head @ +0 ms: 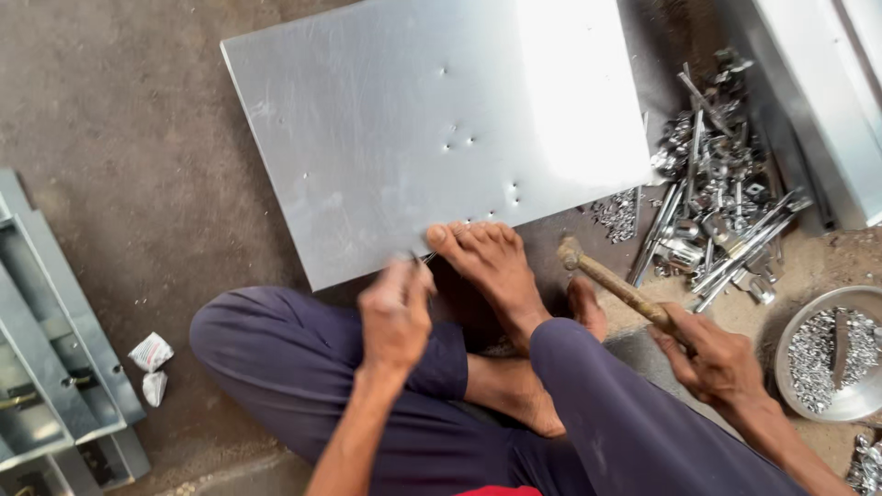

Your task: The person assembles a metal sliding latch onto a panel by aligning the hardware and using a hammer and a punch to secure the components while sitting on the floor.

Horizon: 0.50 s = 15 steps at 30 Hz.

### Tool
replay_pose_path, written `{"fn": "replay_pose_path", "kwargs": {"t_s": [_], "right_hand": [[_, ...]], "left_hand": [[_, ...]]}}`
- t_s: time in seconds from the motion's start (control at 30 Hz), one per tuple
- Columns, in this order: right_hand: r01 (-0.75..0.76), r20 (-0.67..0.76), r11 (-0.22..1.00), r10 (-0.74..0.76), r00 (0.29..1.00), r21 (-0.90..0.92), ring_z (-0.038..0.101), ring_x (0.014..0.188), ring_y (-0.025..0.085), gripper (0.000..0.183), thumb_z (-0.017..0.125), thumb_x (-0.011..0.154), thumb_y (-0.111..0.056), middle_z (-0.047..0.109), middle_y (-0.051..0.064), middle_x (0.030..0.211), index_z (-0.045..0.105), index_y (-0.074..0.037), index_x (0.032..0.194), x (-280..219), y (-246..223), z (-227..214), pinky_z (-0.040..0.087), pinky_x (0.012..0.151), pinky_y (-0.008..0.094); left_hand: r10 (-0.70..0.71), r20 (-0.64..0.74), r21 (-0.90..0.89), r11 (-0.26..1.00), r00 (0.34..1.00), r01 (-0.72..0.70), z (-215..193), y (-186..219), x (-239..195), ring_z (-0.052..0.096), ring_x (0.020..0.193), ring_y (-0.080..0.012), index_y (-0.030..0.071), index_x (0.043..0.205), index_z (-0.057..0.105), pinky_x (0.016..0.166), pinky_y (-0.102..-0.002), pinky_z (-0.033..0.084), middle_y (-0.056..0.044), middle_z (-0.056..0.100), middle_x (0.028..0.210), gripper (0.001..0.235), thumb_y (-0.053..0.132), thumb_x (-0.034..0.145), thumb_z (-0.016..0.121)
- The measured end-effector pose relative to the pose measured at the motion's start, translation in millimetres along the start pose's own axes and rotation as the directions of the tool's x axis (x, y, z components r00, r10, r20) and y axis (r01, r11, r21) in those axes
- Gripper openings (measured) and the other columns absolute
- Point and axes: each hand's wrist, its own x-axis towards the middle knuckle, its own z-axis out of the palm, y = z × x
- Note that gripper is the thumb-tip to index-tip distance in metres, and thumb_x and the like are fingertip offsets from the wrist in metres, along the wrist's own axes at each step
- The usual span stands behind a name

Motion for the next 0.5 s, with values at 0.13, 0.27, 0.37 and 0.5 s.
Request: {"fn": "replay_pose_path", "kwargs": {"t_s": [0.13, 0.27, 0.37, 0.5], "right_hand": [[-0.192, 0.275, 0.865, 0.347, 0.897, -0.464, 0.062, 0.062, 0.017, 0.042, 0.064, 0.096, -0.049, 0.071, 0.004, 0.085, 0.070, -0.025, 0.130, 13.8, -7.0, -4.5, 0.053, 0.057, 0.035], [-0.332, -0.070, 0.915, 0.356, 0.932, 0.228, 0.055, 0.111, 0.023, 0.045, 0.061, 0.099, -0.030, 0.059, 0.019, 0.129, 0.059, -0.001, 0.132, 80.3, -45.3, 13.3, 0.046, 0.088, 0.036], [-0.503, 0.281, 0.255, 0.587, 0.759, 0.826, 0.061, 0.110, 0.021, 0.038, 0.062, 0.095, -0.010, 0.068, 0.018, 0.133, 0.061, 0.018, 0.121, 151.7, -67.5, 25.7, 0.051, 0.093, 0.032], [-0.310, 0.129, 0.449, 0.389, 0.912, 0.838, 0.066, 0.101, 0.020, 0.047, 0.062, 0.087, 0.002, 0.072, 0.014, 0.119, 0.066, -0.001, 0.134, 168.6, -73.7, 17.3, 0.054, 0.089, 0.033]], "left_hand": [[-0.188, 0.146, 0.081, 0.981, 0.971, 0.177, 9.8, -15.3, -26.4, 0.072, 0.085, -0.0287, -0.005, 0.114, 0.068, 0.073, -0.037, 0.057, -0.016, 0.074, 0.093, 0.029, 0.012, 0.091, 0.073], [-0.476, 0.190, -0.630, 0.612, 0.858, 0.479, 1.9, -27.7, -14.1, 0.074, 0.094, -0.0249, -0.008, 0.127, 0.058, 0.076, -0.036, 0.061, -0.012, 0.073, 0.105, 0.048, 0.007, 0.084, 0.075], [-0.390, 0.197, -0.850, 0.389, 0.900, 0.355, -13.4, -36.7, 2.7, 0.072, 0.104, -0.0279, -0.010, 0.133, 0.055, 0.082, -0.036, 0.059, -0.016, 0.069, 0.116, 0.054, 0.008, 0.087, 0.077], [-0.227, -0.111, -0.076, 0.973, 0.967, 0.220, -8.4, -31.3, 14.9, 0.077, 0.105, -0.0216, 0.008, 0.140, 0.063, 0.083, -0.031, 0.062, -0.010, 0.076, 0.117, 0.050, 0.019, 0.092, 0.075]]}}
